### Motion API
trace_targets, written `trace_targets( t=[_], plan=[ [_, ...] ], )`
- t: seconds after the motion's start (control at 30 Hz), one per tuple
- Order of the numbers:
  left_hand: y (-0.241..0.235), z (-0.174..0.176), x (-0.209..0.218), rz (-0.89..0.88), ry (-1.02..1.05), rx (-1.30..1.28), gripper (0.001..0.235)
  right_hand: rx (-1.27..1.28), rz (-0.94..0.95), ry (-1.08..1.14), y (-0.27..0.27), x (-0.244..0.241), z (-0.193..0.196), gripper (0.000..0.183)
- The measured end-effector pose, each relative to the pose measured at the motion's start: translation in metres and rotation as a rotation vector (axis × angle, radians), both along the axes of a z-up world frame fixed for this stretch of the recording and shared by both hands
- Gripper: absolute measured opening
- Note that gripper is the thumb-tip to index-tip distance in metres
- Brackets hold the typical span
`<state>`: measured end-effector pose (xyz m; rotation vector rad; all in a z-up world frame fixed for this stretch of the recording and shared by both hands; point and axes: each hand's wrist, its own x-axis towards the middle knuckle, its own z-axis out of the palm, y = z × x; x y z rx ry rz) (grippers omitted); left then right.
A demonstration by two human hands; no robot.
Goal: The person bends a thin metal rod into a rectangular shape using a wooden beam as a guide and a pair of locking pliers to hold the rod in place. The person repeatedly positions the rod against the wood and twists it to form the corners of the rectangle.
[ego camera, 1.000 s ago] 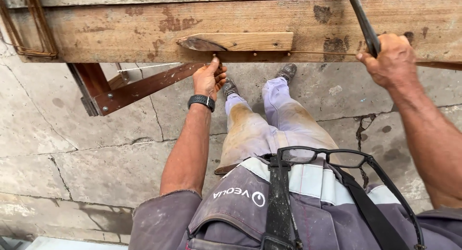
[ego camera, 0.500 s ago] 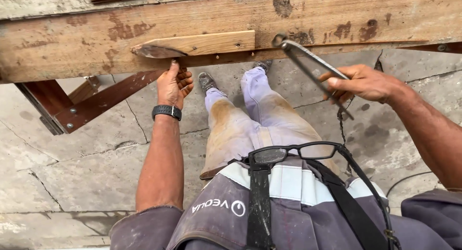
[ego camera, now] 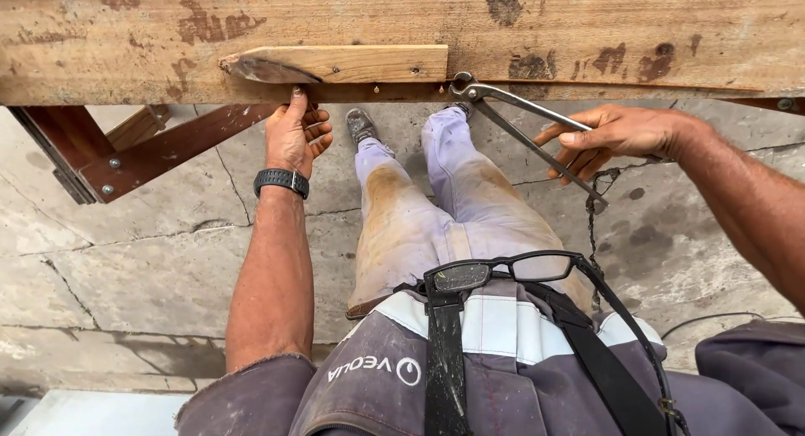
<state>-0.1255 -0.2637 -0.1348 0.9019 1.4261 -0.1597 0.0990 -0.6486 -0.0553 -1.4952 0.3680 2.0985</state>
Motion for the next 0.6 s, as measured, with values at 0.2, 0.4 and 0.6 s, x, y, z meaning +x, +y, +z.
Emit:
trace_targets(
  t=[0.2, 0.4, 0.6],
  plan=[
    [0.001, -0.001, 0.000, -0.031, 0.029, 0.000, 0.036, -0.062, 0.118, 0.083, -0.002, 0.004, -0.017, 0.055],
    [0.005, 0.003, 0.002, -0.107, 0.064, -0.019, 0.039, 0.105, 0.109, 0.136, -0.020, -0.032, -0.050, 0.039],
    [0.020, -0.015, -0.013, -0.247, 0.022, -0.053, 0.038, 0.103, -0.371, 0.059, -0.017, -0.151, -0.062, 0.027]
  ],
)
